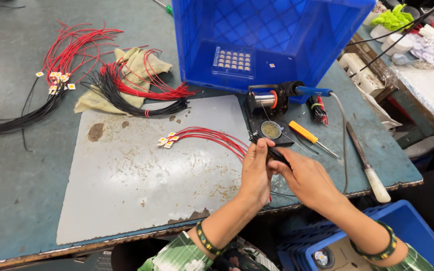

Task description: The person arranges black and red wires on a workbench, then uses a soldering iron to attach black wires to small LED modules. The person handles the wires and LEDs one at a time, applying heat to each connection point.

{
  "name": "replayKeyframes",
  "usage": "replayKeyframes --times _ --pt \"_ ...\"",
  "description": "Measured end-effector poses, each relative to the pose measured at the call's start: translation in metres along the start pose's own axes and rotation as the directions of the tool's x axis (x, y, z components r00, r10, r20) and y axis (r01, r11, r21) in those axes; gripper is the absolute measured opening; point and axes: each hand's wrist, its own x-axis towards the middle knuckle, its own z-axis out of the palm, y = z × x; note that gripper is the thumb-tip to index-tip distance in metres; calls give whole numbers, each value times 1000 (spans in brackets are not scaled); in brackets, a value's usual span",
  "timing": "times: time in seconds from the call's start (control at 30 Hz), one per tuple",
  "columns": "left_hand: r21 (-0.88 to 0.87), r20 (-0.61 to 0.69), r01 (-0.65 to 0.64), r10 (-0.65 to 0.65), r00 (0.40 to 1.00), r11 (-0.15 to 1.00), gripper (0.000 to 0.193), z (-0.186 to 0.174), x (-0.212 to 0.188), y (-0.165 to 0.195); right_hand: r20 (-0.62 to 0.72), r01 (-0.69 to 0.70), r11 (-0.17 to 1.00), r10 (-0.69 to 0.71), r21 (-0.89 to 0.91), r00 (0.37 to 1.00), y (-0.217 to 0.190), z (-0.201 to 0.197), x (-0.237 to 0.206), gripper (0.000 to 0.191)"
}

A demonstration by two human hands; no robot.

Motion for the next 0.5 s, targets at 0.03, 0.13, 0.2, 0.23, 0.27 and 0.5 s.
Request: replayKeyframes --times 0.03,0.13,0.2,0.23,0.27,0.5 --pt "-19 -29 11 -11 1000 1000 31 -2 3 -3 13 -64 997 65 -43 998 0 2 3 40" --pt "-102 -87 43 -52 995 994 28 -6 9 -8 -78 -25 992 15 -123 997 4 7 11 33" --pt "-163 -98 59 -76 992 985 27 -7 12 -12 -94 80 985 -94 -152 991 8 10 14 33" --pt "-194 -96 64 -84 992 979 27 -6 13 -14 -101 129 977 -147 -168 984 10 11 16 33" --pt "-225 -92 71 -94 991 972 27 -6 15 -16 -85 108 966 -131 -235 988 12 14 20 30" --pt "-122 -62 281 -289 955 952 37 -25 -1 -4 54 41 919 -22 -393 998 35 -8 68 30"
